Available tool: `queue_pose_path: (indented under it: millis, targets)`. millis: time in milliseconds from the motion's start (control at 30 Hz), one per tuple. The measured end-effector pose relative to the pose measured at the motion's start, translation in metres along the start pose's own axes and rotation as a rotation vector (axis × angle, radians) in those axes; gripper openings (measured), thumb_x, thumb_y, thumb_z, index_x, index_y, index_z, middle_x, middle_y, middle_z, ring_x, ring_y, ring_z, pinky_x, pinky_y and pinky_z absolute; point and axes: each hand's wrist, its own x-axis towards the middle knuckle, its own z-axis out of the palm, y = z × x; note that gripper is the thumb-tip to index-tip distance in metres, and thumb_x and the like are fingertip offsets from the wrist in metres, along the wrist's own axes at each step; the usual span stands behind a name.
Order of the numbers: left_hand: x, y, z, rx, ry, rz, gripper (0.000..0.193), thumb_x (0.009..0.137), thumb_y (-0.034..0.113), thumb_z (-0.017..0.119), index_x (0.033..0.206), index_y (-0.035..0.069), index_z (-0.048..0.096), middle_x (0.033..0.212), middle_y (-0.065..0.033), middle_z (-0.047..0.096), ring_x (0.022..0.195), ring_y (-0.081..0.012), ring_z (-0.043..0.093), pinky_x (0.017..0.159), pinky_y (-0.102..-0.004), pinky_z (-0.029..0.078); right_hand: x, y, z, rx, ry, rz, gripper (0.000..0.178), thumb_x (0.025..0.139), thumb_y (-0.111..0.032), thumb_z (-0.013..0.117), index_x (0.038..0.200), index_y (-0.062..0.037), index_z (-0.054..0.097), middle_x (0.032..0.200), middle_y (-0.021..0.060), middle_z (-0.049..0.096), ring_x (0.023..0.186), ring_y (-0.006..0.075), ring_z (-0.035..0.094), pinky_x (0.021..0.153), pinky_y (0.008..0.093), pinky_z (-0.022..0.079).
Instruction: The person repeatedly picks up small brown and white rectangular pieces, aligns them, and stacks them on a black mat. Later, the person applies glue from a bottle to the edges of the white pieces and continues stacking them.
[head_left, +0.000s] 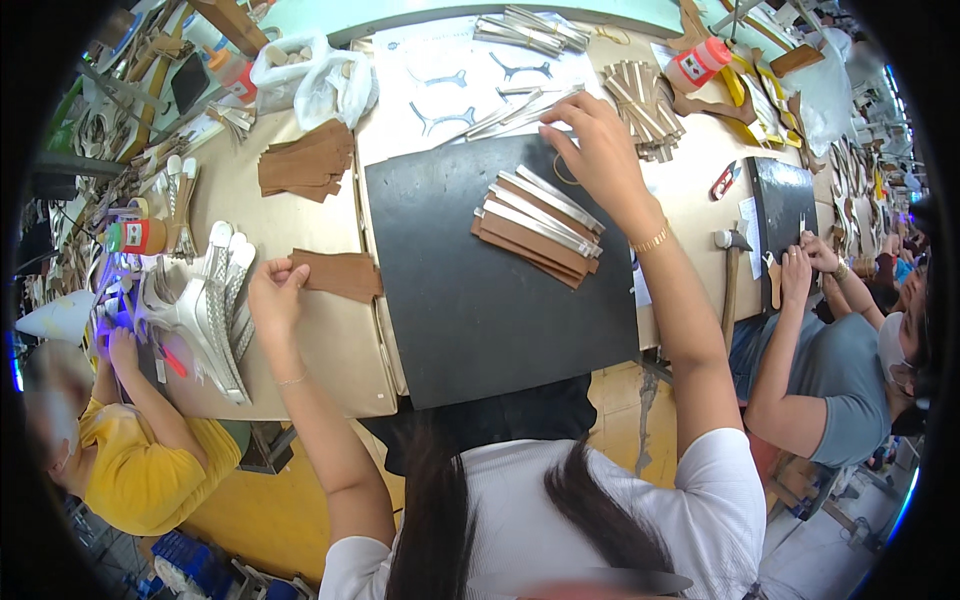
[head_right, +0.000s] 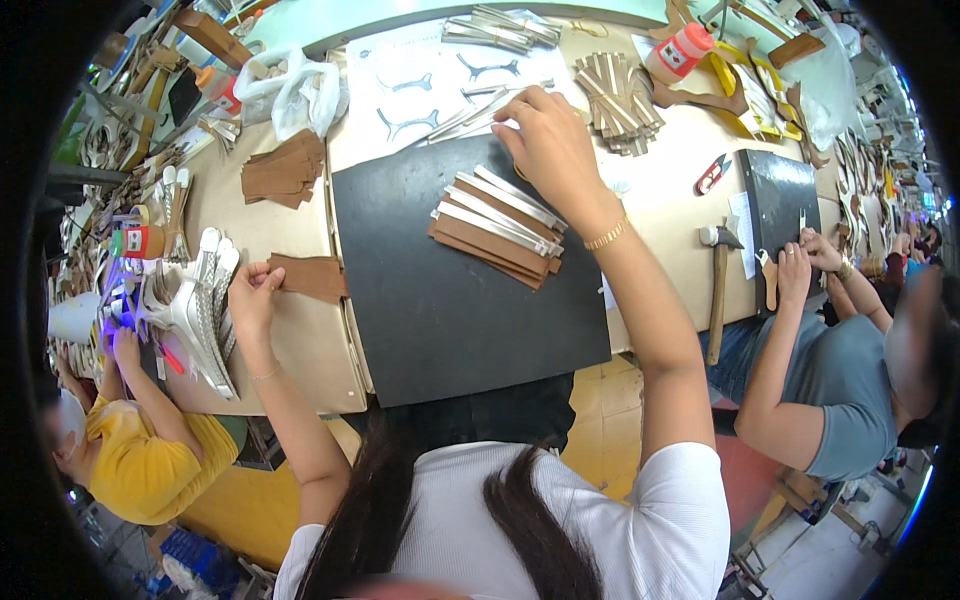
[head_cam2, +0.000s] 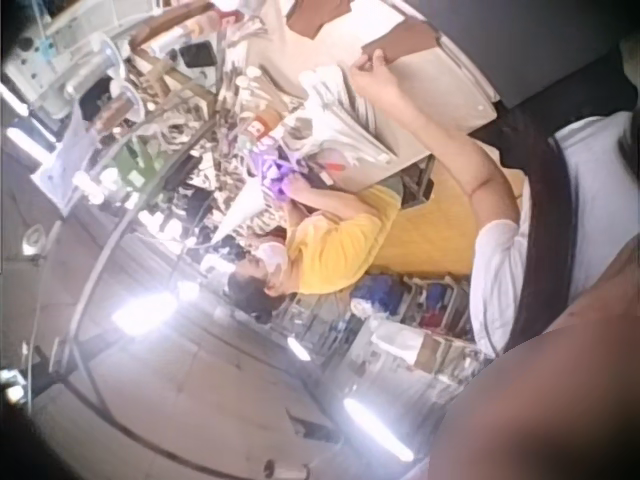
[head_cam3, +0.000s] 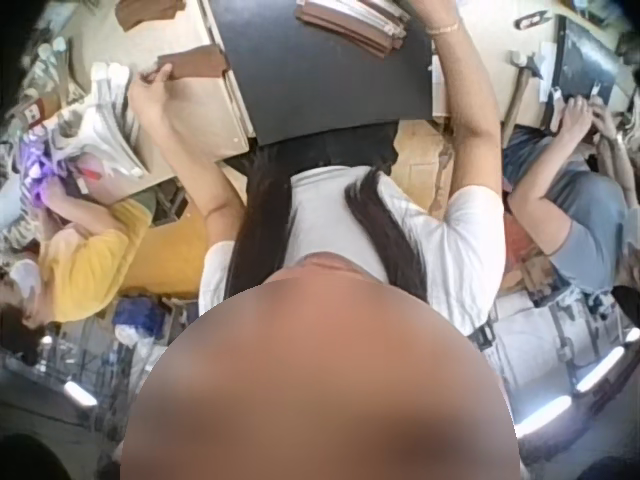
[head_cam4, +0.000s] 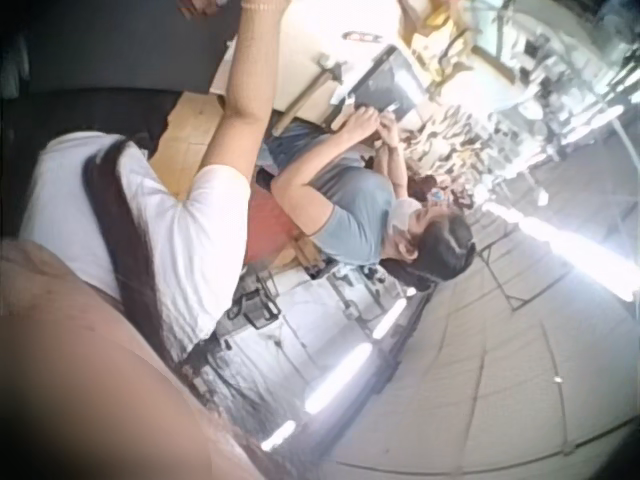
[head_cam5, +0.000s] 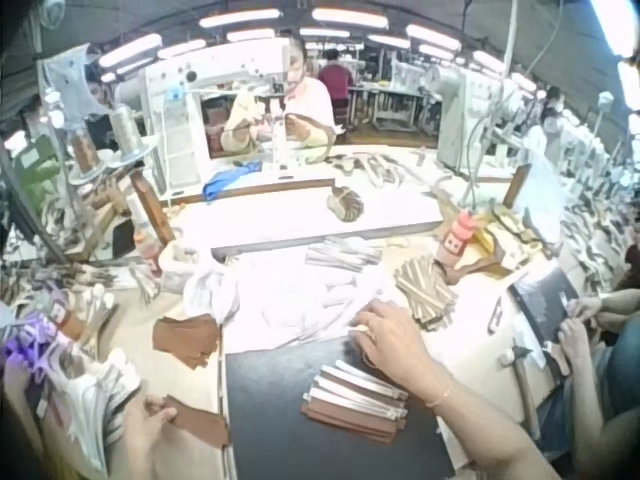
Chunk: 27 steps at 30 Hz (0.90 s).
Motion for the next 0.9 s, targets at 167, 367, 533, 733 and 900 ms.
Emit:
queue_pose_path:
  millis: [167,367,533,733,900]
  targets:
    - [0.012,-0.018,-0.001,-0.151,-0.088,-0.085,0.032,0.077,0.014,0.084,0.096,-0.005,0.068,0.078,-0.0104,0.07,0.071,-0.0157,0.066,0.067,-0.029,0.053,0.058,0.033,0.038,-0.243,-0.115,-0.124,0.016,0.089,-0.019,0.068,0.096,-0.0076,0.076,0.098,0.0056,0.068,0.095,0.0264,0.063,0.085,0.0382,0.051]
    - [0.008,-0.018,0.0,-0.179,-0.052,-0.033,0.033,0.075,0.016,0.086,0.093,-0.004,0.068,0.077,-0.0097,0.07,0.069,-0.016,0.065,0.065,-0.0286,0.053,0.079,0.05,0.065,-0.348,-0.143,-0.205,0.014,0.086,-0.018,0.069,0.091,-0.0076,0.076,0.096,0.0056,0.069,0.092,0.0266,0.064,0.082,0.0379,0.052]
    - [-0.004,-0.005,0.001,-0.08,0.035,-0.051,0.028,0.074,0.013,0.085,0.089,-0.002,0.067,0.076,-0.0084,0.069,0.067,-0.0146,0.064,0.064,-0.0273,0.052,0.092,0.055,0.062,0.149,0.042,-0.047,0.018,0.087,-0.012,0.068,0.103,-0.0066,0.074,0.105,0.0105,0.072,0.095,0.0267,0.069,0.084,0.0364,0.054]
    - [-0.012,0.007,0.004,-0.149,0.094,-0.043,0.023,0.076,0.007,0.084,0.084,-0.001,0.064,0.072,-0.0052,0.066,0.063,-0.0103,0.061,0.058,-0.0237,0.051,0.092,0.043,0.039,0.518,0.273,0.258,0.03,0.092,-0.021,0.071,0.114,-0.0024,0.07,0.106,0.0106,0.073,0.095,0.0173,0.07,0.079,0.0283,0.054]
    - [-0.017,0.013,0.002,-0.149,0.105,-0.048,0.022,0.076,0.007,0.083,0.087,-0.001,0.066,0.072,-0.0054,0.067,0.063,-0.0108,0.062,0.058,-0.0248,0.051,0.075,0.032,0.014,0.7,0.329,0.299,0.035,0.092,-0.023,0.073,0.117,0.0005,0.068,0.107,0.0084,0.071,0.098,0.0153,0.067,0.081,0.026,0.051]
